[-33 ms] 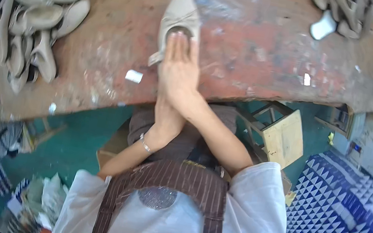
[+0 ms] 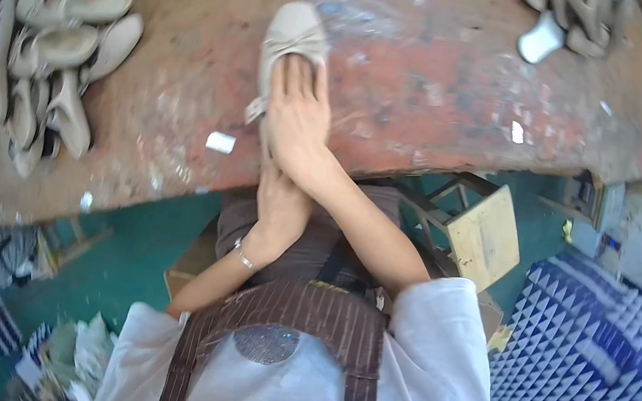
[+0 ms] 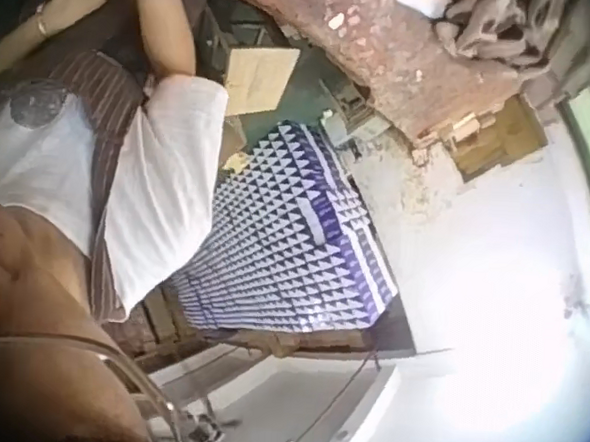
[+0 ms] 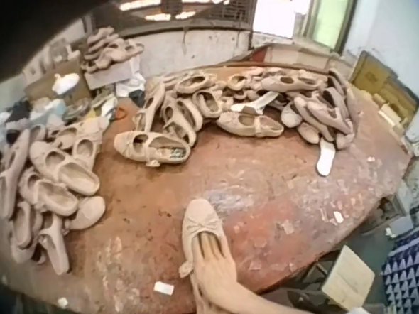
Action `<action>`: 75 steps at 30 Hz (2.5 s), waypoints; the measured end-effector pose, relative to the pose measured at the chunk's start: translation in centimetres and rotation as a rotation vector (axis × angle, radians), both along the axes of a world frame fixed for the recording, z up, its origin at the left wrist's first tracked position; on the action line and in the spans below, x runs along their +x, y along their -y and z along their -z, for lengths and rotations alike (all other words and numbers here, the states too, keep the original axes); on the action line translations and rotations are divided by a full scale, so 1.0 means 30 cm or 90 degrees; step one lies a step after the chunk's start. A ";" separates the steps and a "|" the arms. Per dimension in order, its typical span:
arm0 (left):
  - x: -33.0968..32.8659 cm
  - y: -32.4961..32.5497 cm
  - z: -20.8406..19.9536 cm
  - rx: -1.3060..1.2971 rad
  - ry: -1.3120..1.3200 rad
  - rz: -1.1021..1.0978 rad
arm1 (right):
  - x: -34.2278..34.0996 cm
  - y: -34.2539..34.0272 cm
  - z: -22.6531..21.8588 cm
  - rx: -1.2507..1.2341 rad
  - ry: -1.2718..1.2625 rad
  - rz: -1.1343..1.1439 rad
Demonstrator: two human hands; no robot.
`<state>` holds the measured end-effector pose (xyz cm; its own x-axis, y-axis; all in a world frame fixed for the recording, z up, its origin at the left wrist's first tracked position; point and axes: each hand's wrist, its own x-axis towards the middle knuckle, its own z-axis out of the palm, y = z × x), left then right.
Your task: Inserting soft insoles into finished flat shoes at a production workbench.
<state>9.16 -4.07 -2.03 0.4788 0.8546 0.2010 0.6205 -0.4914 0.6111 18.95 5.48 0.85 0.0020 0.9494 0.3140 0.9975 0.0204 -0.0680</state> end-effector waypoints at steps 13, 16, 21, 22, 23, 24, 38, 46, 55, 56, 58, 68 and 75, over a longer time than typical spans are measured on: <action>0.001 -0.227 -0.126 -0.005 0.009 -0.018 | 0.652 0.037 -0.029 0.090 -0.463 0.120; -0.162 -0.356 -0.219 -0.073 0.172 -0.068 | 1.046 -0.023 -0.019 0.130 -0.270 0.495; -0.597 -0.729 -0.541 0.220 0.115 -0.294 | 1.425 -0.103 0.065 0.005 0.002 0.668; -0.672 -0.819 -0.637 0.210 -0.021 -0.348 | 1.464 -0.116 0.088 -0.012 -0.008 0.661; -0.709 -0.885 -0.701 0.167 -0.135 -0.495 | 1.496 -0.126 0.113 0.039 0.027 0.662; -0.711 -0.930 -0.729 0.333 -0.227 -0.490 | 1.521 -0.137 0.131 0.033 0.021 0.659; 0.692 -1.292 -0.261 0.433 -0.306 0.248 | 1.176 -0.062 -0.224 -0.206 -0.963 0.132; 0.883 -1.445 -0.159 0.383 -0.417 0.152 | 1.313 -0.624 -0.140 0.118 -0.082 0.112; 0.782 -1.464 -0.172 0.513 -0.324 0.353 | 1.435 -1.068 -0.005 -0.098 0.057 0.064; 0.760 -1.452 -0.180 0.497 -0.339 0.364 | 1.413 -1.024 -0.012 -0.036 -0.065 0.032; 0.687 -1.417 -0.202 0.435 -0.367 0.409 | 1.361 -0.908 -0.038 -0.073 -0.105 0.013; 0.041 -1.092 -0.297 0.345 -0.296 0.528 | 1.127 -0.268 -0.279 0.162 -0.998 0.046; -0.248 -0.697 -0.276 0.221 -0.040 -0.031 | 1.003 -0.202 -0.142 -0.064 -1.040 0.061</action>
